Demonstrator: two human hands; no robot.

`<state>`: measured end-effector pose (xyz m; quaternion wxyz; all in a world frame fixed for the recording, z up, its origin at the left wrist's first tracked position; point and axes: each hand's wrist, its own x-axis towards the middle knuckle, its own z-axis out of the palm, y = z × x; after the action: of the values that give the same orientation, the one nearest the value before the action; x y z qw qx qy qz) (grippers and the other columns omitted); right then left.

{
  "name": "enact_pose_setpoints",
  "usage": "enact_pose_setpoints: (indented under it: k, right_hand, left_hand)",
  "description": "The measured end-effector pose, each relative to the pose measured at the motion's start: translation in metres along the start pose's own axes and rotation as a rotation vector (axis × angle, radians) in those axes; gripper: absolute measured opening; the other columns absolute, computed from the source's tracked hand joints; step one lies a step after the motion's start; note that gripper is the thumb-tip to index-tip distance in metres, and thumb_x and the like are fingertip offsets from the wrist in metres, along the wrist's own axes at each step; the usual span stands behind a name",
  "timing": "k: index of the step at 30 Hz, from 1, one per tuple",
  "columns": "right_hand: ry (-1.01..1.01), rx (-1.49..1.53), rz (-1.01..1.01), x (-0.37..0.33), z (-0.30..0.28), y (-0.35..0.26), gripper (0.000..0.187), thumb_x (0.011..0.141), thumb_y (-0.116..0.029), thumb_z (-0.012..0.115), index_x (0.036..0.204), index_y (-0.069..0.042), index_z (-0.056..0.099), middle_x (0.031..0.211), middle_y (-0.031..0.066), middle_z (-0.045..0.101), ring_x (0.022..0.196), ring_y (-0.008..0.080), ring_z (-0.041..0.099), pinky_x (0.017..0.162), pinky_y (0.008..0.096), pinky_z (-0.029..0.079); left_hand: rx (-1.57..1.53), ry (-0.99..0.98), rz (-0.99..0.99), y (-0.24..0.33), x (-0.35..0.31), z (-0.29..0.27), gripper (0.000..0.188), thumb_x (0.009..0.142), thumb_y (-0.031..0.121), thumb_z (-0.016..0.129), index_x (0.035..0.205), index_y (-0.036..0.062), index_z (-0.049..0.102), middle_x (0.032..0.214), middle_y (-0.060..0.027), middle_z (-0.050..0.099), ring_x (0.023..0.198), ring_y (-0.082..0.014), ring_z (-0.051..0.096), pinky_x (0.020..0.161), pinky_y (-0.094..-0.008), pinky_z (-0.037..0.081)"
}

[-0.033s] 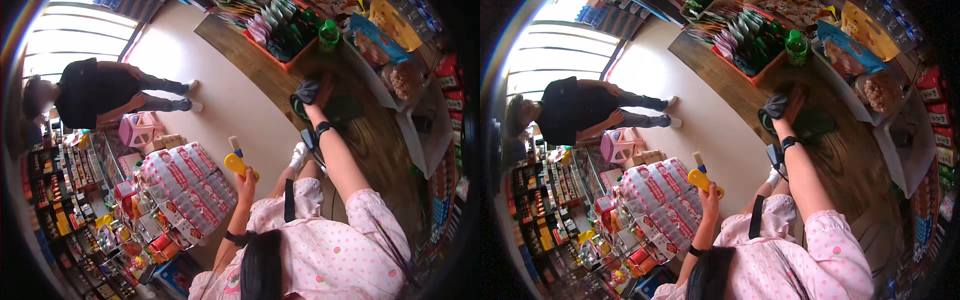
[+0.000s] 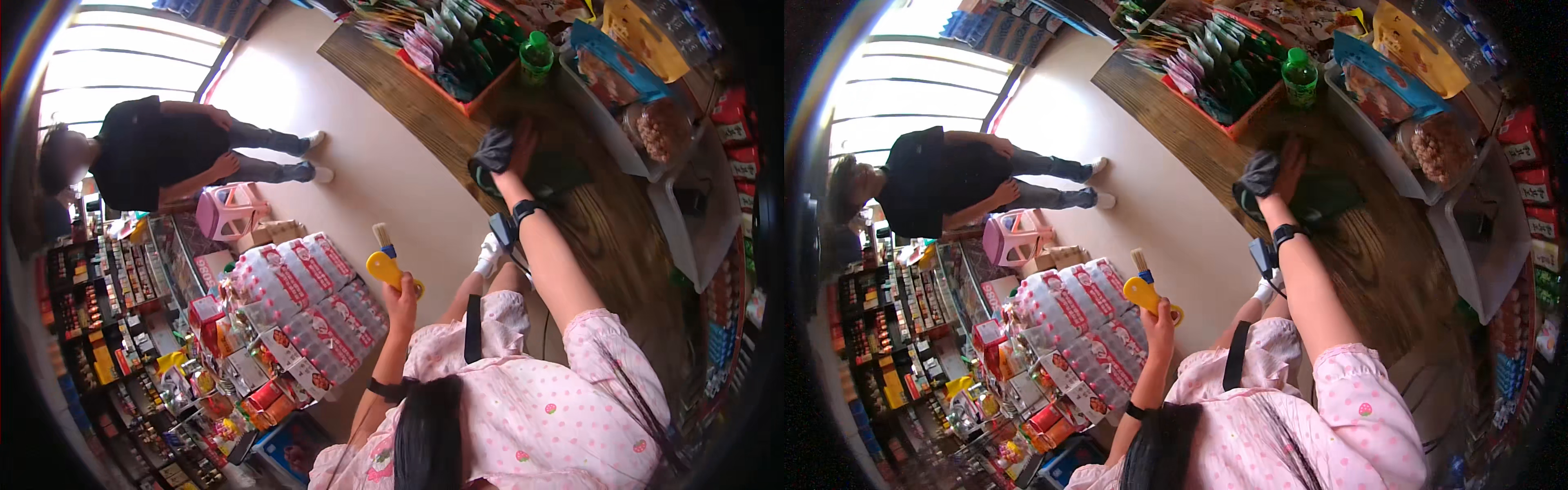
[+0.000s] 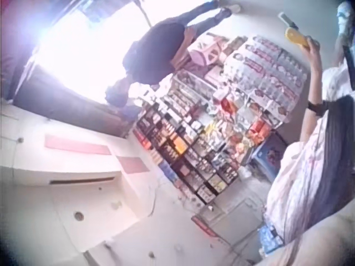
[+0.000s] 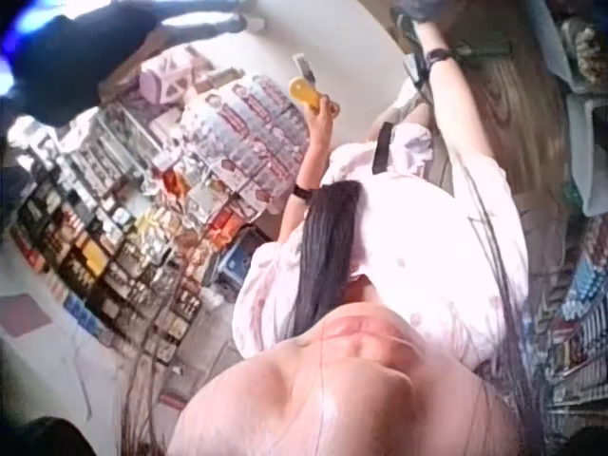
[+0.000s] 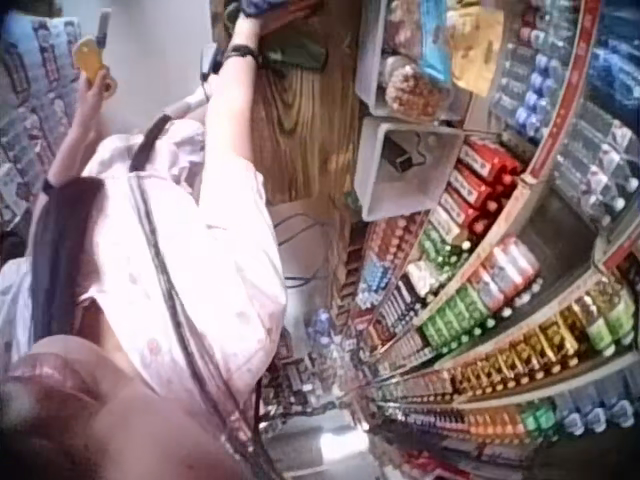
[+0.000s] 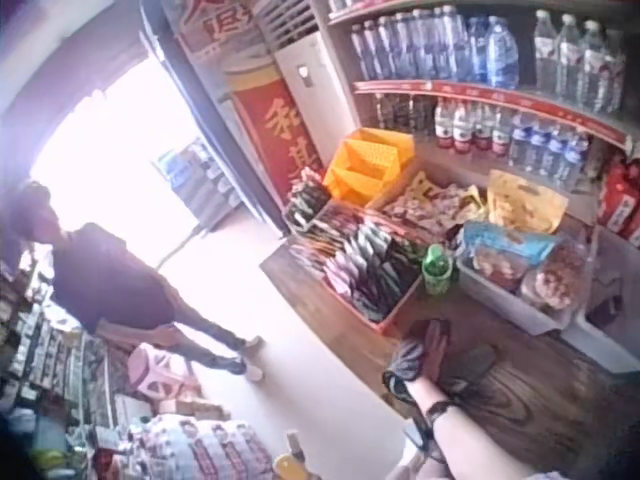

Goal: Cleaning store shelves and a display stand with a cloth and a brush.

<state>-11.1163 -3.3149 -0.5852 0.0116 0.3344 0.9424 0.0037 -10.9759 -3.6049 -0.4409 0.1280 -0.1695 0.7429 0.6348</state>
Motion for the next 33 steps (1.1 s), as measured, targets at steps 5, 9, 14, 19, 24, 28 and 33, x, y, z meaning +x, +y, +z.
enact_pose_setpoints:
  k: [5,9,14,19,24,28,33]
  right_hand:
    - [0.128,-0.08,-0.381,-0.035,0.012,-0.013,0.057,0.093,-0.034,0.033,0.144,-0.009,0.028,0.153,0.0088,0.02,0.141,0.0259,0.015,0.112,0.0416,0.019]
    - [0.327,-0.212,-0.579,-0.087,0.018,0.037,0.058,0.09,-0.032,0.036,0.144,-0.013,0.03,0.153,0.0042,0.019,0.14,0.0207,0.019,0.111,0.0357,0.022]
    - [0.209,-0.25,-0.61,-0.175,0.009,0.146,0.056,0.088,-0.026,0.041,0.143,-0.017,0.033,0.152,-0.0034,0.022,0.138,0.0125,0.023,0.113,0.033,0.021]
    - [-0.223,0.529,0.166,-0.246,-0.038,0.269,0.054,0.089,-0.024,0.047,0.141,-0.013,0.035,0.149,0.0028,0.029,0.137,0.0191,0.026,0.111,0.0374,0.024]
    - [0.208,0.356,0.53,-0.3,-0.02,0.321,0.065,0.082,-0.027,0.058,0.14,-0.008,0.035,0.144,0.0082,0.037,0.133,0.0229,0.033,0.11,0.0396,0.025]
    - [0.343,0.315,0.751,-0.303,-0.032,0.299,0.064,0.084,-0.026,0.056,0.14,-0.007,0.034,0.144,0.0106,0.037,0.133,0.0258,0.033,0.11,0.0394,0.024]
    - [0.142,0.031,1.024,-0.309,-0.014,0.241,0.064,0.087,-0.036,0.049,0.142,-0.009,0.031,0.148,0.0116,0.03,0.137,0.0254,0.026,0.11,0.0409,0.021]
  left_hand:
    - [0.025,-0.107,0.004,-0.004,0.004,0.013,0.014,0.093,0.015,0.053,0.102,0.0071,0.045,0.08,0.001,0.046,0.062,-0.0057,0.048,0.054,-0.0197,0.042]
    - [0.066,-0.305,0.054,0.004,0.02,0.056,0.017,0.094,0.012,0.052,0.107,0.0071,0.043,0.079,0.0017,0.045,0.059,-0.0052,0.045,0.051,-0.0197,0.04]
    - [0.09,-0.578,0.007,-0.023,0.064,0.114,0.027,0.094,0.011,0.05,0.119,0.0066,0.042,0.078,0.0016,0.047,0.058,-0.0046,0.045,0.051,-0.0197,0.04]
    - [0.573,-0.756,0.209,-0.051,0.127,0.188,0.044,0.089,0.026,0.057,0.125,0.0059,0.038,0.1,-0.0155,0.06,0.086,-0.0281,0.061,0.072,-0.0364,0.048]
    - [0.818,-0.828,0.272,-0.032,0.152,0.282,0.053,0.088,0.04,0.054,0.125,0.0057,0.035,0.11,-0.0268,0.059,0.104,-0.0447,0.056,0.085,-0.0489,0.044]
    - [1.045,-0.76,0.413,-0.028,0.166,0.322,0.055,0.088,0.042,0.053,0.122,0.0025,0.036,0.105,-0.0293,0.06,0.097,-0.0477,0.057,0.084,-0.0522,0.045]
    - [1.258,-0.663,0.818,-0.038,0.158,0.336,0.055,0.084,0.04,0.056,0.114,-0.0037,0.041,0.108,-0.0295,0.056,0.101,-0.0443,0.054,0.087,-0.049,0.043]
